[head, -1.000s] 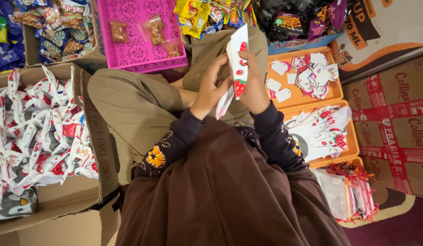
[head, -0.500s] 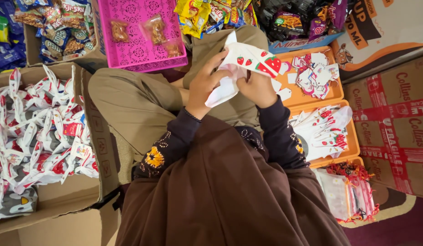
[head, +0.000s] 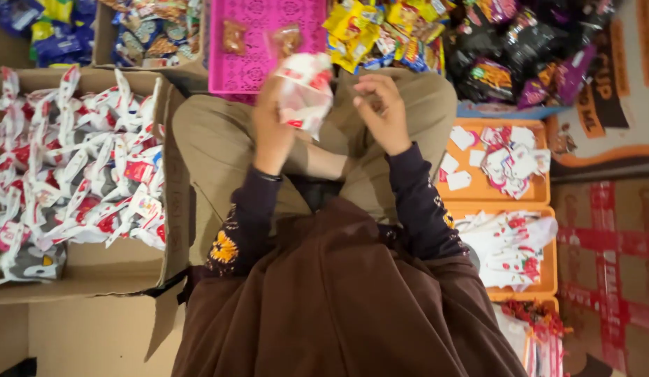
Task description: The person packs small gift bags by placing various wrapped snack items and candies inside each bag, then uses white ties to secure the tops.
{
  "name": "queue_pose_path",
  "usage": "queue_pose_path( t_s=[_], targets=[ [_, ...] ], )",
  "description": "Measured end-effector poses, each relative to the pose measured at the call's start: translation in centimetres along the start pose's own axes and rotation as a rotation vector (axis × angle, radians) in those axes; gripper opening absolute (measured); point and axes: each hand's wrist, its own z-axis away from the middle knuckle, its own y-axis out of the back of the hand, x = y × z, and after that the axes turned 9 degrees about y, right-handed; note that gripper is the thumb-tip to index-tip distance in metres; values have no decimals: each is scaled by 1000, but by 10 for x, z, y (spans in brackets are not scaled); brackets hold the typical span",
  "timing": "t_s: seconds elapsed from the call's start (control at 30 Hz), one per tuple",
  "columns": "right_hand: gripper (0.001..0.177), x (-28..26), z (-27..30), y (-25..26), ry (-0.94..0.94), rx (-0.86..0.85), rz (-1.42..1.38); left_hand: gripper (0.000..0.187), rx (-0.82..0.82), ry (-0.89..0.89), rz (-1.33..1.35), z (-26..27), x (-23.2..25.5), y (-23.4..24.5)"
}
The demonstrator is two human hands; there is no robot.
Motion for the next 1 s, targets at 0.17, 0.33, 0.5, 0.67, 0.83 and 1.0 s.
queue_pose_path(
  t_s=[0.17, 0.33, 0.5, 0.67, 0.83, 1.0],
  targets=[
    [16, 120, -11, -62, -151, -67, 42, 48, 129, 55, 45, -27, -14, 65],
    [16, 226, -28, -140, -139, -301, 446, 71, 253, 190, 36, -36, -3, 98],
    [41, 288, -47, -205, -436, -600, 458, 72, 224, 319, 216, -45, -3, 104],
    [89, 317, -48, -214, -567, -697, 399, 54, 214, 271, 76, -47, -28, 112],
    [94, 277, -37, -208, -604, -832, 619, 58, 207, 157, 184, -57, -37, 114],
    [46, 245, -64, -201, -465, -901, 812, 73, 167, 147, 260, -59, -68, 105]
  ],
)
